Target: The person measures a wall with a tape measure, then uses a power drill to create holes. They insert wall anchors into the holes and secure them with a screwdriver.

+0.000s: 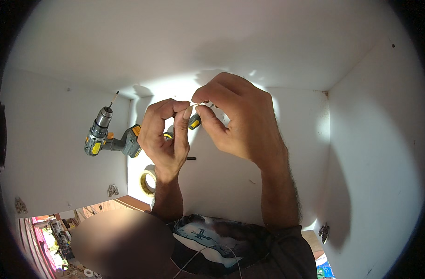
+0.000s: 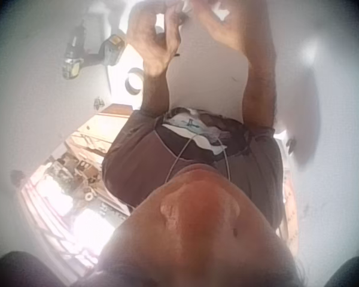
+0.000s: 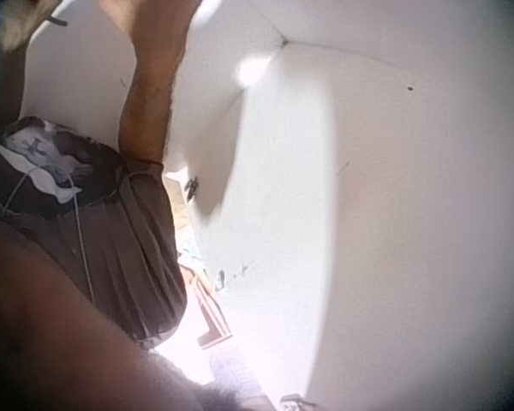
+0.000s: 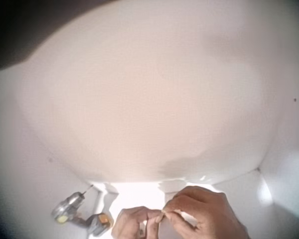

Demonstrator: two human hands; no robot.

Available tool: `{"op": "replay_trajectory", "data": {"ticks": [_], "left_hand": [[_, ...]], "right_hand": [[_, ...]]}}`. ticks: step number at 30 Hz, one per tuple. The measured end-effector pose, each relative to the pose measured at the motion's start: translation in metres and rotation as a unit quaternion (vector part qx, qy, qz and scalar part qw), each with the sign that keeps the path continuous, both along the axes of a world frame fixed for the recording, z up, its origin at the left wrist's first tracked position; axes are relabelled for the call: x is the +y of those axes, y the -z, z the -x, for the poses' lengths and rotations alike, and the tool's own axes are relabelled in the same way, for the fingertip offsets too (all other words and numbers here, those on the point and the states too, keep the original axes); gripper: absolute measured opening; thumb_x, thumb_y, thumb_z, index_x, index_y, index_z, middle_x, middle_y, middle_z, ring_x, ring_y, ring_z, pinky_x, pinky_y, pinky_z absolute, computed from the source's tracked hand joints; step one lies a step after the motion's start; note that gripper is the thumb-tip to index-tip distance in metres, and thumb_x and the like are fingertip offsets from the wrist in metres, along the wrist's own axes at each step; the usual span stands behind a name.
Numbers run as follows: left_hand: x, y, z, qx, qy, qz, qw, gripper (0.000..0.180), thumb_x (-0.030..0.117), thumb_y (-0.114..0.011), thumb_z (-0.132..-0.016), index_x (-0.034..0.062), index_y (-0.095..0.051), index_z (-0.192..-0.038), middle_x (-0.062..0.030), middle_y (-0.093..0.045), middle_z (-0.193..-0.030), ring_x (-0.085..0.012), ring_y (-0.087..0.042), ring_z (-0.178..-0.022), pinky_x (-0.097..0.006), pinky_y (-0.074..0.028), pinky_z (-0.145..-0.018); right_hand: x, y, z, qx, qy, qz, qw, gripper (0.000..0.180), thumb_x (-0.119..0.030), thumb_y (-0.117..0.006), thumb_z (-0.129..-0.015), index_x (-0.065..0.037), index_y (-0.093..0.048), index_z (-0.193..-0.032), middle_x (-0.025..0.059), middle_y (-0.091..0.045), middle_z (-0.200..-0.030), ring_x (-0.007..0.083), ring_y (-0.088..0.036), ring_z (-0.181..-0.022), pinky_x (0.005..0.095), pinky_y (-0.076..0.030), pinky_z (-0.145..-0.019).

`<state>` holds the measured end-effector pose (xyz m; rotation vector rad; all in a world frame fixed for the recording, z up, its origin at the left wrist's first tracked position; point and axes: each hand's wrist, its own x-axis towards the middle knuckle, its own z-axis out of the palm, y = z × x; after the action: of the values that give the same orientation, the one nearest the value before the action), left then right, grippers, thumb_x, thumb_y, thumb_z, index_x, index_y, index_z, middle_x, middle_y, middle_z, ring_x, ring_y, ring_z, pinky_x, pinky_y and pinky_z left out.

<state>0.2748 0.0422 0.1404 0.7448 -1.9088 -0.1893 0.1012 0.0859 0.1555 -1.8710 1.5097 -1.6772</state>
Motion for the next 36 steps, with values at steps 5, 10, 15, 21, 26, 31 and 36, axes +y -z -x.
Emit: {"op": "replay_trajectory", "data": {"ticks": [5,10,15,21,26,31,36], "left_hand": [[-0.001,0.001,0.000,0.002,0.005,0.007,1.000,0.014,-0.001,-0.081,-0.086,0.0017,-0.072,-0.097,-0.0083,-0.072,-0.092,-0.0248,-0.068,-0.082,-0.035,-0.053,-0.071],[0.000,0.000,0.000,0.002,0.006,0.002,1.000,0.014,-0.002,-0.080,-0.086,0.0012,-0.072,-0.097,-0.0087,-0.072,-0.092,-0.0231,-0.067,-0.078,-0.033,-0.052,-0.069],[0.002,-0.006,0.002,0.032,0.012,-0.061,0.998,0.015,-0.001,-0.081,-0.086,0.0009,-0.072,-0.097,-0.0087,-0.073,-0.091,-0.0218,-0.067,-0.074,-0.032,-0.053,-0.066],[-0.003,-0.002,-0.001,0.007,0.006,-0.017,1.000,0.014,0.001,-0.082,-0.086,0.0016,-0.072,-0.095,-0.0080,-0.073,-0.088,-0.0210,-0.065,-0.072,-0.032,-0.052,-0.064],[0.000,-0.006,-0.003,-0.017,-0.008,-0.014,1.000,0.011,0.002,-0.081,-0.088,0.0015,-0.071,-0.094,-0.0074,-0.072,-0.089,-0.0190,-0.064,-0.071,-0.031,-0.051,-0.065],[0.001,-0.002,0.000,-0.009,-0.019,-0.011,1.000,0.010,0.003,-0.080,-0.088,0.0034,-0.072,-0.094,-0.0057,-0.073,-0.089,-0.0197,-0.064,-0.070,-0.032,-0.051,-0.064],[0.003,0.003,0.004,0.005,-0.035,-0.022,0.999,0.008,0.001,-0.077,-0.089,0.0030,-0.073,-0.096,-0.0063,-0.074,-0.092,-0.0202,-0.065,-0.072,-0.032,-0.052,-0.065]], "right_hand": [[-0.002,0.004,-0.003,0.006,0.009,0.005,1.000,0.013,-0.002,-0.078,-0.082,-0.010,-0.070,-0.089,0.0039,-0.069,-0.084,0.0240,-0.069,-0.073,0.0345,-0.055,-0.060],[-0.004,0.006,-0.007,0.013,0.022,0.012,1.000,0.013,-0.003,-0.077,-0.083,-0.010,-0.068,-0.088,0.0038,-0.068,-0.084,0.0242,-0.068,-0.072,0.0350,-0.055,-0.060],[-0.005,0.009,-0.006,0.004,0.012,0.016,1.000,0.012,-0.003,-0.077,-0.083,-0.009,-0.069,-0.088,0.0041,-0.069,-0.084,0.0247,-0.068,-0.073,0.0349,-0.055,-0.060],[-0.005,0.007,-0.007,0.014,0.017,0.024,0.999,0.011,-0.003,-0.078,-0.083,-0.008,-0.069,-0.088,0.0045,-0.069,-0.083,0.0241,-0.068,-0.073,0.0346,-0.055,-0.061],[-0.004,0.007,-0.010,-0.011,0.015,0.003,1.000,0.011,-0.003,-0.078,-0.082,-0.008,-0.069,-0.087,0.0048,-0.068,-0.082,0.0237,-0.068,-0.074,0.0354,-0.054,-0.062],[-0.005,0.008,-0.014,-0.020,0.020,0.013,1.000,0.012,-0.003,-0.077,-0.082,-0.008,-0.068,-0.086,0.0056,-0.067,-0.081,0.0255,-0.066,-0.072,0.0367,-0.053,-0.061],[-0.009,0.013,-0.019,-0.016,0.038,0.016,0.999,0.012,-0.001,-0.074,-0.084,-0.008,-0.064,-0.087,0.0064,-0.066,-0.079,0.0274,-0.065,-0.071,0.0382,-0.053,-0.060]]}}
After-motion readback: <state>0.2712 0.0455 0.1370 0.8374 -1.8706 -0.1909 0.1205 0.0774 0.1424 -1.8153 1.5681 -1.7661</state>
